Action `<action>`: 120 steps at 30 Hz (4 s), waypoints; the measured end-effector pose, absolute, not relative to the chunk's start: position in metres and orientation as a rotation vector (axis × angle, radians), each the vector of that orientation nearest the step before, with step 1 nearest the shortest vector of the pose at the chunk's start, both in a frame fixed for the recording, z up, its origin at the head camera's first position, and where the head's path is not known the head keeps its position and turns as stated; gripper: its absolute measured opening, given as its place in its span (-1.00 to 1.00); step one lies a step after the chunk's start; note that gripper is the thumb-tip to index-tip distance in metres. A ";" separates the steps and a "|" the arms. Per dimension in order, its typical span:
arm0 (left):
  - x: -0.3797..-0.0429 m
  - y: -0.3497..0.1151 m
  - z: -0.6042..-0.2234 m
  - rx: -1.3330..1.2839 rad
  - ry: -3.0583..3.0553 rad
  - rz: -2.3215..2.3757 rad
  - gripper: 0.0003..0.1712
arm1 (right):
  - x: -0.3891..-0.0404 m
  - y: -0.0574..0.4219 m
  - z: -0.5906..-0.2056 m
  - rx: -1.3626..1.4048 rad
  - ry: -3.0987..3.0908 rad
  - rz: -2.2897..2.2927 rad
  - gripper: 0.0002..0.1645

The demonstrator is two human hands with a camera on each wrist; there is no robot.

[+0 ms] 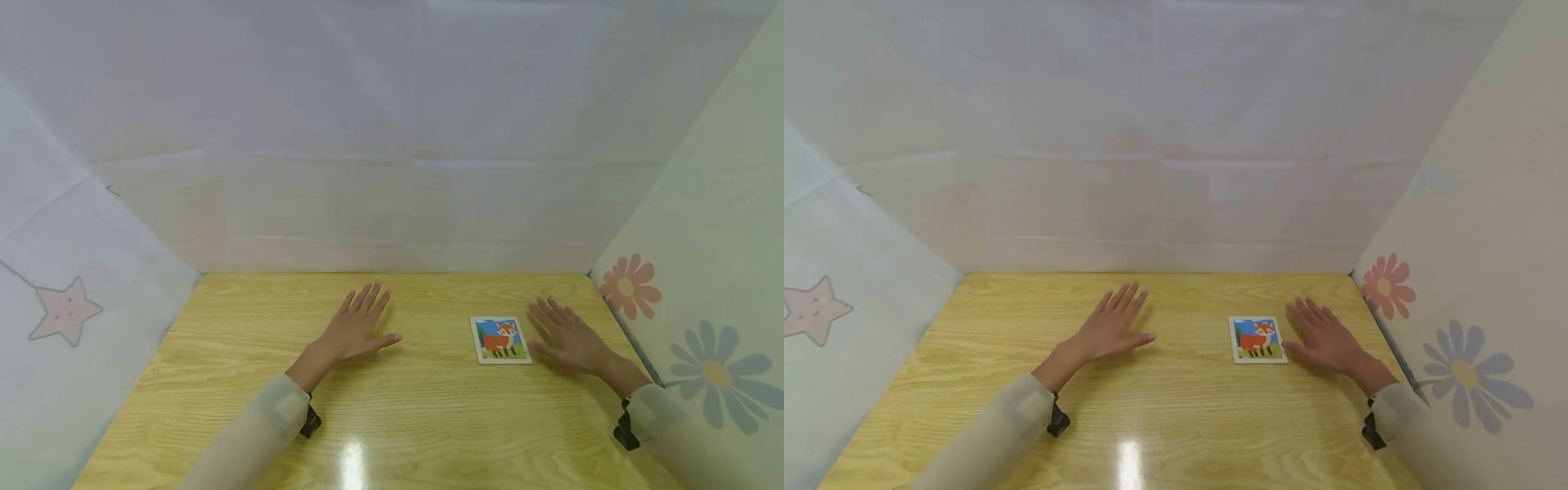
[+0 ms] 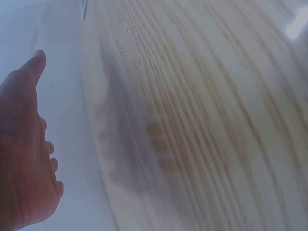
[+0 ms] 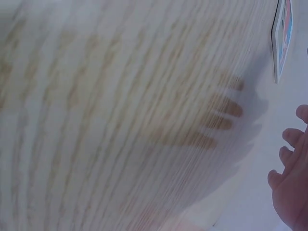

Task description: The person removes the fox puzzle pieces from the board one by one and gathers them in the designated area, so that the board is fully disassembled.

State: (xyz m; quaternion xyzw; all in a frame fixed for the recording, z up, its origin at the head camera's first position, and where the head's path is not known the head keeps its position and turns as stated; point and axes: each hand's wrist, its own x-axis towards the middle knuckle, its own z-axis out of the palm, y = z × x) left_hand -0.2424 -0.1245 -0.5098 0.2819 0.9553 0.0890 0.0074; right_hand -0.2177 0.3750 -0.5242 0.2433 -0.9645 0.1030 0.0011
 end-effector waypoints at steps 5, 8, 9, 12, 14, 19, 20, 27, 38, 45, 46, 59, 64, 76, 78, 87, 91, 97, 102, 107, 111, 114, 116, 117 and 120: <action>-0.244 -0.107 -0.514 0.942 2.976 0.254 0.19 | -0.220 0.373 -0.528 0.815 -3.010 0.307 0.02; -0.243 -0.097 -0.514 0.953 2.964 0.279 0.19 | -0.220 0.372 -0.529 0.836 -3.002 0.311 0.04; -0.242 -0.093 -0.514 0.955 2.956 0.282 0.19 | -0.220 0.372 -0.530 0.841 -3.003 0.311 0.04; -0.239 -0.083 -0.513 0.958 2.931 0.300 0.20 | -0.220 0.370 -0.530 0.855 -3.010 0.324 0.05; -0.238 -0.076 -0.513 0.964 2.916 0.303 0.20 | -0.220 0.369 -0.530 0.867 -3.014 0.321 0.05; -0.236 -0.058 -0.517 0.982 2.888 0.298 0.19 | -0.219 0.366 -0.531 0.899 -3.008 0.311 0.05; -0.236 -0.054 -0.518 0.991 2.888 0.291 0.19 | -0.219 0.366 -0.531 0.905 -3.005 0.312 0.05; -0.238 -0.026 -0.523 1.034 2.876 0.265 0.22 | -0.220 0.367 -0.535 0.956 -2.985 0.288 0.07; -0.238 0.005 -0.533 1.051 2.816 0.245 0.22 | -0.218 0.368 -0.541 0.986 -2.933 0.318 0.09; -0.238 0.022 -0.542 1.058 2.817 0.180 0.21 | -0.218 0.367 -0.545 0.958 -2.981 0.382 0.12; -0.238 0.025 -0.543 1.060 2.817 0.173 0.21 | -0.219 0.367 -0.546 0.959 -2.983 0.387 0.12; -0.236 0.049 -0.542 1.054 2.813 0.065 0.20 | -0.221 0.366 -0.550 0.977 -2.970 0.481 0.12; -0.236 0.053 -0.545 1.036 2.814 0.018 0.19 | -0.221 0.365 -0.549 0.986 -2.962 0.498 0.10; -0.235 0.054 -0.542 1.041 2.830 -0.024 0.13 | -0.220 0.365 -0.548 0.968 -2.974 0.529 0.10; -0.235 0.054 -0.542 1.042 2.826 -0.023 0.12 | -0.220 0.364 -0.548 0.962 -2.984 0.536 0.11; -0.236 0.054 -0.543 1.029 2.811 -0.058 0.14 | -0.220 0.363 -0.553 0.990 -2.918 0.516 0.09; -0.236 0.052 -0.542 1.028 2.801 -0.047 0.14 | -0.220 0.363 -0.555 0.980 -2.925 0.493 0.10; -0.237 0.047 -0.540 1.034 2.788 -0.047 0.14 | -0.217 0.357 -0.554 0.988 -2.885 0.491 0.09; -0.237 0.040 -0.539 1.025 2.788 -0.065 0.14 | -0.215 0.349 -0.554 1.000 -2.842 0.471 0.08; -0.236 0.029 -0.540 1.026 2.779 -0.069 0.14 | -0.215 0.340 -0.555 0.996 -2.858 0.453 0.10; -0.235 0.019 -0.539 1.039 2.774 -0.066 0.13 | -0.214 0.332 -0.554 0.982 -2.894 0.455 0.12; -0.234 0.011 -0.538 1.045 2.771 -0.062 0.13 | -0.214 0.325 -0.554 0.986 -2.894 0.452 0.13; -0.233 0.006 -0.538 1.045 2.770 -0.053 0.13 | -0.213 0.320 -0.554 1.002 -2.880 0.449 0.14; -0.232 0.003 -0.538 1.043 2.770 -0.051 0.13 | -0.213 0.318 -0.553 1.009 -2.871 0.442 0.14; -0.230 -0.006 -0.535 1.046 2.772 -0.043 0.13 | -0.212 0.308 -0.552 1.028 -2.851 0.425 0.13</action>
